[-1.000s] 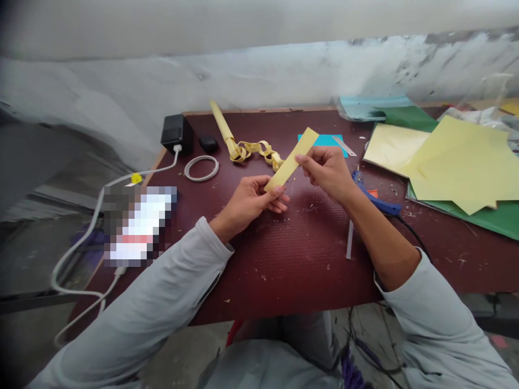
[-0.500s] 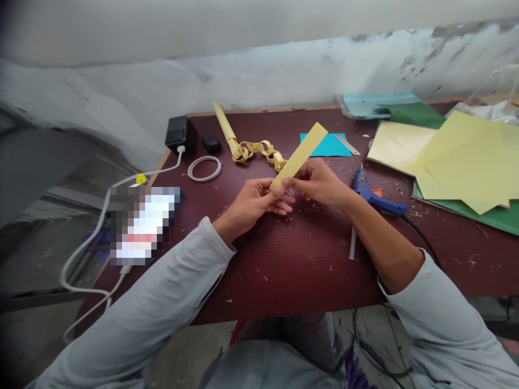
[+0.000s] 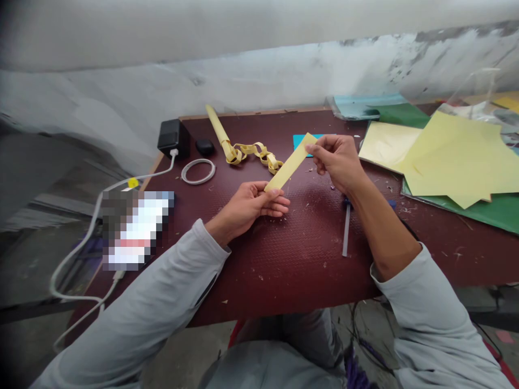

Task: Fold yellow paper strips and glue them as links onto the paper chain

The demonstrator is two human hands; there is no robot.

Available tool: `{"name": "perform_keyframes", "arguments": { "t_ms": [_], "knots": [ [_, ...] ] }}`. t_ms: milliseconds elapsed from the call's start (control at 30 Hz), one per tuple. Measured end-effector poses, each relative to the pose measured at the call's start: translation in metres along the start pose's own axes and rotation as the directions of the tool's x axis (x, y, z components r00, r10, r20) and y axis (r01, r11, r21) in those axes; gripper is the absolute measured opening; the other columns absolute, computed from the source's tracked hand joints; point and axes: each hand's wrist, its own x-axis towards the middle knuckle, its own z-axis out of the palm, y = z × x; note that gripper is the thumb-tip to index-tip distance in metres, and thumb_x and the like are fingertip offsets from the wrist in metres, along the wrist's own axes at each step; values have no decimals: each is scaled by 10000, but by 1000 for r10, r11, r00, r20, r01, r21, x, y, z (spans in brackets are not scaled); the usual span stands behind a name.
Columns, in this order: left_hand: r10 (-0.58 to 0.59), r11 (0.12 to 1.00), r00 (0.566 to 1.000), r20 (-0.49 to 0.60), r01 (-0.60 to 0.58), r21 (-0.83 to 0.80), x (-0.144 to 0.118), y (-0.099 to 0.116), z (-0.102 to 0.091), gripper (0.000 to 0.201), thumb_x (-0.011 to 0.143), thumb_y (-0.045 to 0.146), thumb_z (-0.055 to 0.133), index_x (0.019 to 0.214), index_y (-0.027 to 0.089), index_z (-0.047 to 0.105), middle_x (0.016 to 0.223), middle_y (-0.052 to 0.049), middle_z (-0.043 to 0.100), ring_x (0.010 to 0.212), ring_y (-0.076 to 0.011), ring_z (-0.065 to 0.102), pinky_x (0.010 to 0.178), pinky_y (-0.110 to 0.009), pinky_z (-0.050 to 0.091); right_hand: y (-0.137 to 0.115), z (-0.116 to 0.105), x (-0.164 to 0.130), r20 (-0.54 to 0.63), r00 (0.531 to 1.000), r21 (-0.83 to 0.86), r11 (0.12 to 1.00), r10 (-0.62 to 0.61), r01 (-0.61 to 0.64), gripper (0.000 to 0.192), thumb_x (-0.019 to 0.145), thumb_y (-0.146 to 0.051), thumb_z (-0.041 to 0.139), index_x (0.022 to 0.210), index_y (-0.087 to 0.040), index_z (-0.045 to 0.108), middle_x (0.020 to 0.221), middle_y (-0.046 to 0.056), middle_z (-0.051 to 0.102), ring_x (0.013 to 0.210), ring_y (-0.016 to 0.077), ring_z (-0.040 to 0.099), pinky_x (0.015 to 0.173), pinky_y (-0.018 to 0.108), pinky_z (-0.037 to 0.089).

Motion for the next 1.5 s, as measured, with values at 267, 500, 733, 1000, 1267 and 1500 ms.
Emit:
{"name": "perform_keyframes", "arguments": {
  "t_ms": [267, 500, 733, 1000, 1267, 1500],
  "knots": [
    [132, 991, 980, -149, -125, 56, 7, -2, -3, 170, 1109, 195, 660, 968, 101, 678, 859, -89, 829, 631, -119, 783, 584, -197, 638, 0, 12, -6, 0, 999, 38, 999, -32, 32, 403, 855, -464, 948, 738, -225, 645, 651, -9, 606, 498, 83, 438, 384, 240, 359],
    [281, 945, 959, -38, -270, 184, 7, -10, -2, 287, 1053, 392, 776, 1006, 121, 693, 864, -71, 808, 655, -143, 795, 580, -216, 652, 0, 36, -27, 428, 902, -141, 990, 58, 4, 172, 883, -305, 844, 906, -144, 790, 669, -15, 662, 496, 83, 506, 420, 236, 389],
    [294, 932, 956, 14, -290, 218, 3, -11, 1, 393, 1039, 515, 771, 959, 145, 663, 806, -59, 785, 647, -147, 786, 591, -229, 660, -5, 35, -27, 425, 903, -169, 985, 60, 14, 22, 843, -158, 739, 834, -144, 754, 602, -46, 558, 553, 84, 445, 474, 241, 320],
    [285, 937, 958, -32, -272, 220, 7, -11, -7, 372, 1056, 474, 760, 929, 139, 657, 795, -76, 795, 650, -139, 778, 628, -235, 668, -13, 12, -15, 328, 931, -22, 987, 159, -160, 293, 817, -205, 853, 711, -210, 580, 565, -44, 469, 504, 76, 332, 432, 274, 224],
    [278, 943, 957, -76, -258, 209, 8, -8, -10, 329, 1065, 420, 754, 924, 143, 645, 788, -64, 783, 661, -147, 787, 623, -241, 666, -22, -26, 2, 148, 986, 31, 996, 78, -83, 312, 811, -232, 887, 692, -224, 599, 561, -47, 426, 508, 76, 296, 410, 249, 159],
    [227, 969, 959, -171, -206, 134, 11, -4, -13, 263, 1093, 335, 717, 938, 136, 642, 783, -49, 784, 627, -114, 764, 618, -212, 631, -23, -32, 5, -7, 1000, 156, 987, 30, -29, 304, 820, -271, 897, 745, -224, 606, 643, -61, 432, 541, 72, 386, 412, 231, 208]
  ]
}}
